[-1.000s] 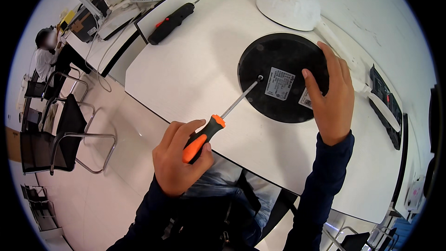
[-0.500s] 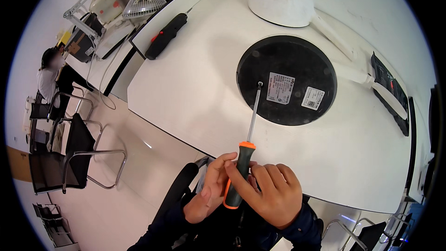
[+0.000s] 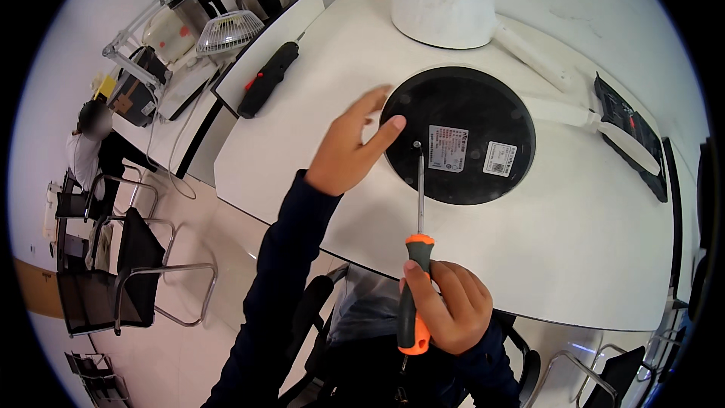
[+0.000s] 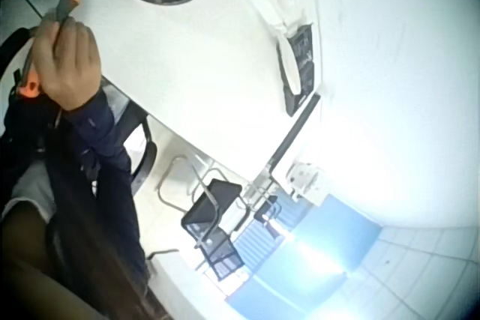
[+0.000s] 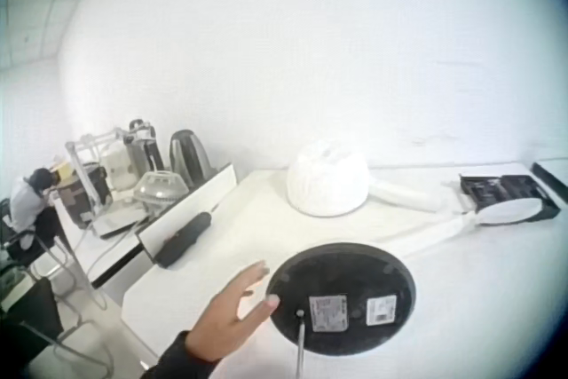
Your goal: The person uses a screwdriver to tighten screws on the base of a white fan, then flips the fan over and tightens screws on the neck. The person works at a white desk in an office environment.
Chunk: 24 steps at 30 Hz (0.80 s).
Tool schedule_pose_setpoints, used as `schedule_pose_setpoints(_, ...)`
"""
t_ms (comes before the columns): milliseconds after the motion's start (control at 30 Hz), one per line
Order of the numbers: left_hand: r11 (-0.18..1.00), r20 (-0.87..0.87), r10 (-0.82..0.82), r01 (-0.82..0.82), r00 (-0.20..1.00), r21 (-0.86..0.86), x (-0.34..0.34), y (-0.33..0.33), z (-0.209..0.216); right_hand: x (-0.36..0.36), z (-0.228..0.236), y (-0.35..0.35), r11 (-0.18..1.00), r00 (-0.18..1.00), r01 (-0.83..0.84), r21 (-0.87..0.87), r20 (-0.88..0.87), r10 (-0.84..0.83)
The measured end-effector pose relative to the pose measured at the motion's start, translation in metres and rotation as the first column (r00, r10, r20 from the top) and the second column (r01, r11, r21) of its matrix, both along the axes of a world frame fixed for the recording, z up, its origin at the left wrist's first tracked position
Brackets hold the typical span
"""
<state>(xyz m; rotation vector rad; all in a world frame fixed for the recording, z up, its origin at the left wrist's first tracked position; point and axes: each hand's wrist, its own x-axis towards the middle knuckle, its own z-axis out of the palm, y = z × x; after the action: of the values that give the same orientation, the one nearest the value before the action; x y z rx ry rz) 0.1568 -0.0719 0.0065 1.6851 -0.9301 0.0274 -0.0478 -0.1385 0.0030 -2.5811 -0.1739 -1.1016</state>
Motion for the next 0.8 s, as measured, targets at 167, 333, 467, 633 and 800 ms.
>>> schedule_pose_setpoints(167, 0.998, -0.198, 0.015, -0.002, 0.980, 0.065, -0.003, -0.009, -0.007, -0.019, -0.011, -0.013, 0.981, 0.997, -0.076, 0.177, -0.001, 0.077)
schedule_pose_setpoints(333, 1.000, -0.206, 0.022, -0.024, 0.978, -0.005, -0.018, -0.005, -0.009, -0.036, -0.014, -0.014, 0.952, 0.999, -0.051, 0.301, 0.006, 0.052)
schedule_pose_setpoints(467, 0.996, -0.177, 0.086, -0.087, 0.980, 0.004, -0.039, -0.002, -0.003, -0.052, -0.017, -0.018, 0.953, 0.999, -0.046, 0.299, 0.014, 0.044)
schedule_pose_setpoints(633, 0.988, -0.042, 0.150, -0.151, 0.988, -0.022, -0.061, 0.005, -0.005, -0.069, -0.016, -0.019, 0.870, 0.992, -0.126, 0.476, 0.089, 0.094)
schedule_pose_setpoints(800, 0.978, 0.064, 0.208, -0.208, 0.976, -0.015, -0.080, 0.015, -0.001, -0.073, -0.017, -0.020, 0.751, 0.973, -0.232, 0.619, 0.160, 0.168)
